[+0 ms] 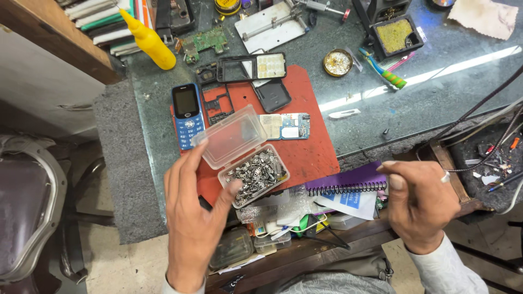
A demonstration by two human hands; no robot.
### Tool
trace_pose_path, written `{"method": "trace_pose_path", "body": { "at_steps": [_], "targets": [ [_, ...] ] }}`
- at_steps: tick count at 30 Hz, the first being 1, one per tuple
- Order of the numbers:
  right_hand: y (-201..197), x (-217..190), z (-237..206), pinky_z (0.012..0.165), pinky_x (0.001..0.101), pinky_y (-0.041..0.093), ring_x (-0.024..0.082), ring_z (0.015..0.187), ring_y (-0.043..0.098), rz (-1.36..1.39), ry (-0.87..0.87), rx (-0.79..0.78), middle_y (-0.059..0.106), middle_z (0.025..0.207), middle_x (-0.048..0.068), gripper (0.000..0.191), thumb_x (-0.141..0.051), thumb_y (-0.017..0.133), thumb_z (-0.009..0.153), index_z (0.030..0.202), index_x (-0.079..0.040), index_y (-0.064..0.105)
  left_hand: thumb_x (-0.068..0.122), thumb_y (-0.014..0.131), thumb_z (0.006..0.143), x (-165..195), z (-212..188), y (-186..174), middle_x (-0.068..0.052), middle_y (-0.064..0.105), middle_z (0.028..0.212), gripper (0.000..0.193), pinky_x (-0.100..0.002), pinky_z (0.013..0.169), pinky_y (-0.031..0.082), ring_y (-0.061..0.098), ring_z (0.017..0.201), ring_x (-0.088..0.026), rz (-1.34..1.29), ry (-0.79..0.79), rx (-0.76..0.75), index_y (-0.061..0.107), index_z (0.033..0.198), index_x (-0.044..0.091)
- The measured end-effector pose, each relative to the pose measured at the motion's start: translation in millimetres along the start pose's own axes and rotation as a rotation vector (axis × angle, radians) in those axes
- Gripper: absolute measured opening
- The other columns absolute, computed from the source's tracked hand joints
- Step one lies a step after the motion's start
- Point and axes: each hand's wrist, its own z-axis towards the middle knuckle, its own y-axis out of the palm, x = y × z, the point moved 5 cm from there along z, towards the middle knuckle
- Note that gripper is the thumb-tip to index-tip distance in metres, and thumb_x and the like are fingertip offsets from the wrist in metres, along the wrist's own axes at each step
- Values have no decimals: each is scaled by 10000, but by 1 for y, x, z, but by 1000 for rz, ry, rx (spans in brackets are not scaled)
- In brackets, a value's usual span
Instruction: The person works on a disassembled mobile phone's motherboard, applying flux and cleaning the board with a toothbrush. They then search through a small parts container to select a component and prepare to solder it onto the board.
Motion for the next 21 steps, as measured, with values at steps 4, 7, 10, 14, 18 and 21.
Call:
{"method": "trace_pose_path", "body": {
  "at_steps": [4,7,10,14,18,21],
  "targets": [
    [-2,-5,5,788,309,524,225,863,696,-33,-6,-29,729,971,96,121,-109,639,1118,1087,-1,681,282,681,1004,9,16,-7,-118,629,1337,434,-431,1048,471,575,1256,-320,37,107,53,614,1372,61],
    [-3,-6,8,782,299,523,213,858,691,-27,39,-18,732,960,85,116,-103,652,1118,1077,-5,697,220,689,971,16,22,-9,-173,615,1288,329,-438,965,473,569,1114,-341,128,189,123,679,1266,74],
    [-3,-5,10,767,302,523,212,842,692,-20,22,-4,732,943,79,78,-81,661,1091,1090,-14,701,187,683,996,22,29,-7,-131,641,1232,267,-418,942,502,602,1111,-316,110,264,150,688,1239,78],
    [-6,-1,10,632,339,481,218,698,650,-27,-65,-69,697,812,75,47,-76,726,929,938,-34,710,111,670,1006,18,41,4,-98,651,1105,165,-331,726,511,637,877,-208,-46,107,78,713,1162,77],
    [-1,-20,-7,440,389,385,238,491,544,23,-336,-343,581,599,67,305,-311,854,775,704,-91,655,60,674,1035,13,59,15,-68,655,991,120,-264,707,518,636,805,-134,-242,87,88,639,1144,23],
    [6,-53,-41,398,373,381,202,456,475,164,-541,-660,527,558,34,504,-452,826,899,618,-121,571,67,680,1083,8,62,36,-53,642,1018,153,-224,746,543,652,849,-95,-406,104,89,580,1179,2]
  ]
}}
